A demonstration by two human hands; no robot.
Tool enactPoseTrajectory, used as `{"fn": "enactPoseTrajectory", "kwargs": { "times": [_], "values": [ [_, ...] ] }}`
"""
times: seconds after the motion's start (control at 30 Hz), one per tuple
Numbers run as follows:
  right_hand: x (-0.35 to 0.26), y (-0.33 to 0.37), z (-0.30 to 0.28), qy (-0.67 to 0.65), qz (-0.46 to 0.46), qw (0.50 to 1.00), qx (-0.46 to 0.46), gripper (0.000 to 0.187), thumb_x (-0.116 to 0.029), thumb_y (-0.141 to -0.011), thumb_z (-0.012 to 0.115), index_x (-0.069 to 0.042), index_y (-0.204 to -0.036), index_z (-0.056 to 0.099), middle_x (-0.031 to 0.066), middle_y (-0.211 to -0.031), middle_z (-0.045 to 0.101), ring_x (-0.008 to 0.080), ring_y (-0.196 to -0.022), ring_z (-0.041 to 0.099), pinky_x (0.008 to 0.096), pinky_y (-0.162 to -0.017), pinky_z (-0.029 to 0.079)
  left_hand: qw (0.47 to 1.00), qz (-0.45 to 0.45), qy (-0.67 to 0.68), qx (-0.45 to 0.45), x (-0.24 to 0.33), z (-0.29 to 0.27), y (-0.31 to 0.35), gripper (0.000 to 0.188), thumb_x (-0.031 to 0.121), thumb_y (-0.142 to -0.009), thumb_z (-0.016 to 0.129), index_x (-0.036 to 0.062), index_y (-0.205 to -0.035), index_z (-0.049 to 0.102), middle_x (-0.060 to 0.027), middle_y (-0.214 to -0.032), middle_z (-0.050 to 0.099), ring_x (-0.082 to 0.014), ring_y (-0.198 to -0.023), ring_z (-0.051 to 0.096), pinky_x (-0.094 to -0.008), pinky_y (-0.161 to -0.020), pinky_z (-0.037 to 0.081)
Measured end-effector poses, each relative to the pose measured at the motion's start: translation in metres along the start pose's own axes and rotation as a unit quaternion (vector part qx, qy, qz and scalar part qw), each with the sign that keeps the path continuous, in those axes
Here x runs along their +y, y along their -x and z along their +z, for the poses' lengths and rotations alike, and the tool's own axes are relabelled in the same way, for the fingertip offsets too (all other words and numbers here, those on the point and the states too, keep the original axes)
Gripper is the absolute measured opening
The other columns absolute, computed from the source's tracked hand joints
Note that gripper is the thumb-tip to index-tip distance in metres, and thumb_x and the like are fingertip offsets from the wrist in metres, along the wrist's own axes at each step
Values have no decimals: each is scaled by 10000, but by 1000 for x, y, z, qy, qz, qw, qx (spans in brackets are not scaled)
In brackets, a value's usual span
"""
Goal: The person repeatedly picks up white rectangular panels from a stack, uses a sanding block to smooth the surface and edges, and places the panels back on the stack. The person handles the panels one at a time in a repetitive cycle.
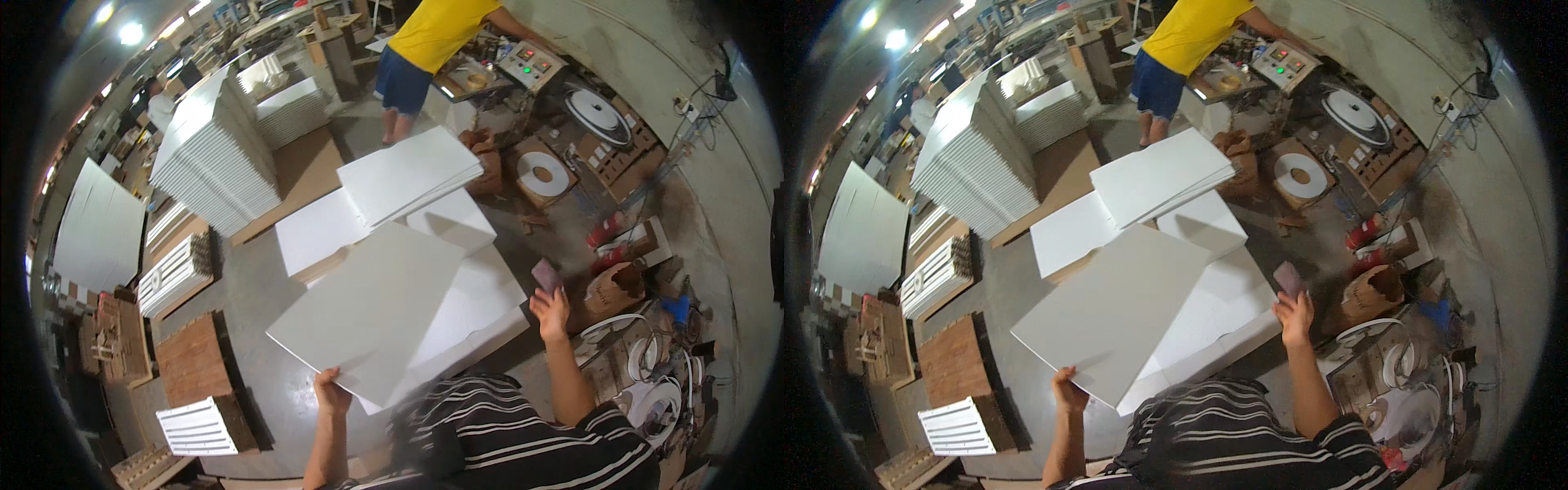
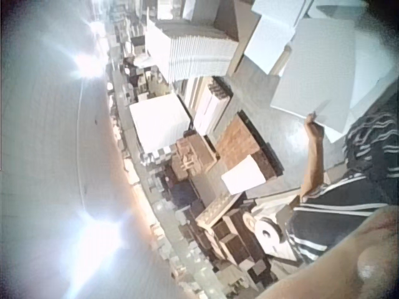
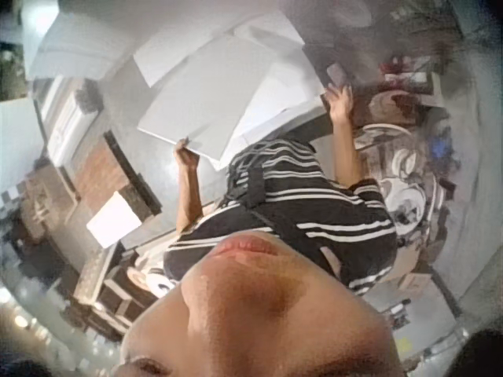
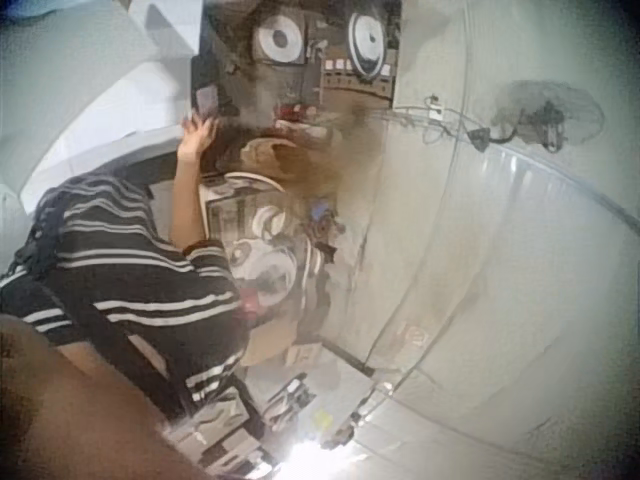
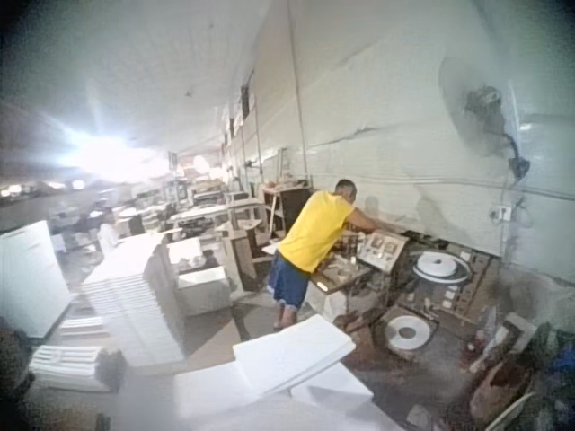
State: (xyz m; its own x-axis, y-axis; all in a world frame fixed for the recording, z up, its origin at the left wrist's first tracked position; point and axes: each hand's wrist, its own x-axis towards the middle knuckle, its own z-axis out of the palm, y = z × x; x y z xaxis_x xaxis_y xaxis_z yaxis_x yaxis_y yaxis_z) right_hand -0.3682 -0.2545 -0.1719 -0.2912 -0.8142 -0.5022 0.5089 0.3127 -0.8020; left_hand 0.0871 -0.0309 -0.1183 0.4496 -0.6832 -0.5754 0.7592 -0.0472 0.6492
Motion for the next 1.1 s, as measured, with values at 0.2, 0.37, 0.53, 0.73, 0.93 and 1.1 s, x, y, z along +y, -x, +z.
{"fn": "enactPoseTrajectory", "kwargs": {
  "times": [0.2, 0.37, 0.53, 0.73, 0.93, 1.1],
  "values": [
    [35, 46, -65, -50, 54, 991, 108, 304, -367, -1013, 444, -101, -1159, 447, 135, -868, 674, 268, -621, 658, 396, -539, 556, 997, 46, 4, -56, 37, 71, -169, 43, 61, -724, 567, 53, -766, 566, -60, -756, 542, -204, -721, 548, -345, -692, 481],
    [53, 84, -84, 33, 19, 987, 153, 283, -329, -1030, 423, -77, -1155, 453, 144, -879, 671, 272, -631, 663, 388, -510, 539, 990, -35, -111, -75, 46, 150, -297, 37, 25, -744, 559, 45, -766, 580, -78, -793, 540, -208, -758, 554, -357, -679, 479],
    [68, 111, -107, 88, 11, 977, 196, 309, -313, -1031, 428, -61, -1209, 400, 176, -889, 660, 301, -607, 662, 418, -510, 550, 982, 17, -149, -116, 37, 182, -371, 146, 21, -721, 621, -39, -850, 593, -114, -851, 578, -255, -788, 586, -396, -641, 474],
    [75, 131, -124, 96, 17, 975, 201, 436, -294, -1033, 431, 6, -1329, 321, 198, -899, 656, 313, -632, 666, 426, -533, 570, 959, 144, -246, 1, 14, 243, -430, 186, 67, -728, 682, -56, -837, 594, -98, -725, 588, -192, -584, 544, -346, -476, 402],
    [73, 138, -130, 106, 17, 973, 203, 289, -325, -1041, 395, -68, -1173, 401, 161, -878, 667, 294, -595, 665, 409, -502, 556, 919, 197, -336, 51, 16, 286, -498, 161, 80, -726, 659, -44, -825, 629, -132, -710, 622, -208, -558, 575, -361, -479, 452],
    [66, 143, -133, 50, 42, 968, 242, 371, -311, -1022, 465, -64, -1286, 378, 185, -899, 654, 320, -577, 646, 443, -494, 537, 885, 271, -356, 127, -9, 218, -540, 476, 42, -771, 594, -24, -1241, 570, -93, -708, 624, -135, -536, 525, -292, -460, 428]
  ]
}}
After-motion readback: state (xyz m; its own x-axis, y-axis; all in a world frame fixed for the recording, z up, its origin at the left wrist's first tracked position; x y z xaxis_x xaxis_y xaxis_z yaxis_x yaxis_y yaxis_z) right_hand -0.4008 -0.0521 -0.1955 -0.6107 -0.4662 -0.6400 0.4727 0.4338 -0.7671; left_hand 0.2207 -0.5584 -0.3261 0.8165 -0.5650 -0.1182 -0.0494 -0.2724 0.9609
